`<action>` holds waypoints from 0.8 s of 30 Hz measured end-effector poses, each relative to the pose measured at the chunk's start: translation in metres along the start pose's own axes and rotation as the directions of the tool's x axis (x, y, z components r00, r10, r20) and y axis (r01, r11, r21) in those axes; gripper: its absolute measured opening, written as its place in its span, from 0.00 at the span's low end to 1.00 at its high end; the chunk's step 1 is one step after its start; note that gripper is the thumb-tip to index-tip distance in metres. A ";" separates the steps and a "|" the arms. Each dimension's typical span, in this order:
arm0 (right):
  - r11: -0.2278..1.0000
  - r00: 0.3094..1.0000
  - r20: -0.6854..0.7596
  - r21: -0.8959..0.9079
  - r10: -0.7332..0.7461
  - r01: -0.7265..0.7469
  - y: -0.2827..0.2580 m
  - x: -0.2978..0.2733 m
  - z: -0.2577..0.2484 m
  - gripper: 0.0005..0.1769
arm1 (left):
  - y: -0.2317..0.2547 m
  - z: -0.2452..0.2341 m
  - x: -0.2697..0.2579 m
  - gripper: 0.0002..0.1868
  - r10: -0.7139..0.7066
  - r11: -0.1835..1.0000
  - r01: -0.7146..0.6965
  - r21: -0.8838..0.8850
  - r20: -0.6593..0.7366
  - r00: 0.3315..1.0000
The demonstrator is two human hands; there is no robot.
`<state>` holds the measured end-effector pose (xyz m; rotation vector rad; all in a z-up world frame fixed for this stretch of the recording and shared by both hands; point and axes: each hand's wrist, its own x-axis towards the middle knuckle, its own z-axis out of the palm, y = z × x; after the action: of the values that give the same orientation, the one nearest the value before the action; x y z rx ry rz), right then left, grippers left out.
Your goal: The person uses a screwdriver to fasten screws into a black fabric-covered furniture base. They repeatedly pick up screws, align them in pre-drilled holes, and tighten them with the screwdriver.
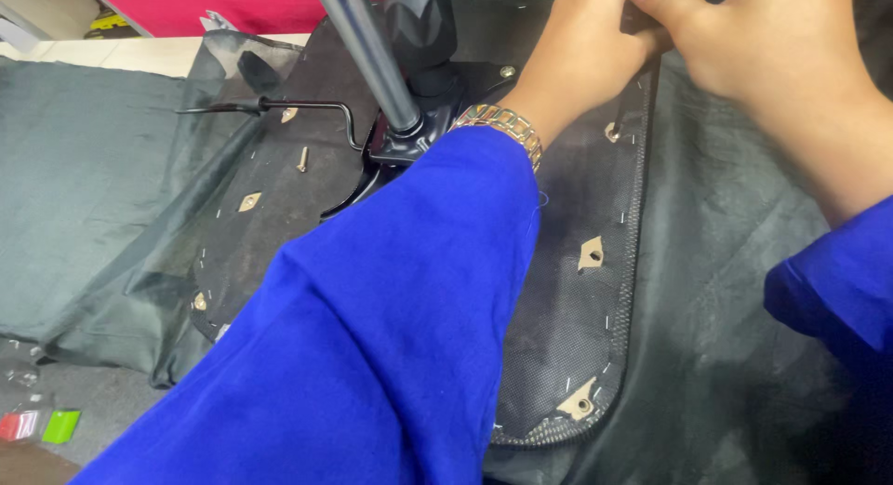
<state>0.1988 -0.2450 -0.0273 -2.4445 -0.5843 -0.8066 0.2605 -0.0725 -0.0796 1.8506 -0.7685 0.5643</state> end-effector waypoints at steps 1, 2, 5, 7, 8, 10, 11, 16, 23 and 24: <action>0.999 0.999 0.014 0.009 0.039 -0.039 0.000 -0.002 0.000 0.24 | -0.002 0.002 0.000 0.23 -0.001 1.000 0.002 -0.017 0.002 1.000; 0.997 0.997 0.022 0.023 0.075 -0.075 0.000 -0.002 -0.001 0.24 | -0.003 0.003 0.000 0.24 -0.003 0.999 0.003 -0.033 0.005 1.000; 0.986 0.986 0.042 0.032 0.160 -0.162 -0.005 0.004 -0.006 0.25 | 0.002 0.008 0.002 0.23 -0.197 0.973 0.205 -0.102 0.078 0.977; 0.975 0.972 0.073 0.011 0.222 -0.223 -0.010 0.008 -0.009 0.26 | 0.008 0.010 0.004 0.25 -0.217 0.974 0.219 -0.048 0.040 0.975; 0.965 0.959 0.102 -0.011 0.263 -0.264 -0.011 0.010 -0.010 0.26 | 0.010 0.011 0.005 0.26 -0.226 0.974 0.227 -0.021 0.022 0.974; 0.976 0.970 0.107 -0.040 0.218 -0.215 -0.012 0.012 -0.013 0.25 | 0.016 0.011 0.003 0.26 -0.227 0.973 0.228 -0.028 0.010 0.974; 0.992 0.989 0.085 -0.055 0.122 -0.118 -0.012 0.012 -0.015 0.24 | 0.018 0.011 0.002 0.26 -0.229 0.973 0.229 -0.031 0.004 0.973; 0.998 0.997 0.079 0.053 -0.017 0.013 -0.018 0.011 -0.022 0.21 | 0.027 0.011 -0.001 0.25 -0.237 0.969 0.239 0.055 -0.035 0.971; 0.982 0.989 0.086 -0.154 0.123 -0.109 -0.036 0.019 -0.025 0.24 | 0.031 0.005 0.009 0.19 -0.367 0.926 0.363 0.099 0.021 0.930; 0.987 0.997 0.053 -0.156 0.048 -0.040 -0.036 0.019 -0.023 0.23 | 0.031 0.004 0.009 0.19 -0.364 0.927 0.361 0.101 0.007 0.931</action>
<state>0.1836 -0.2252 0.0128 -2.6194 -0.5031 -0.7942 0.2444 -0.0869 -0.0555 2.0320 -0.4016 0.3439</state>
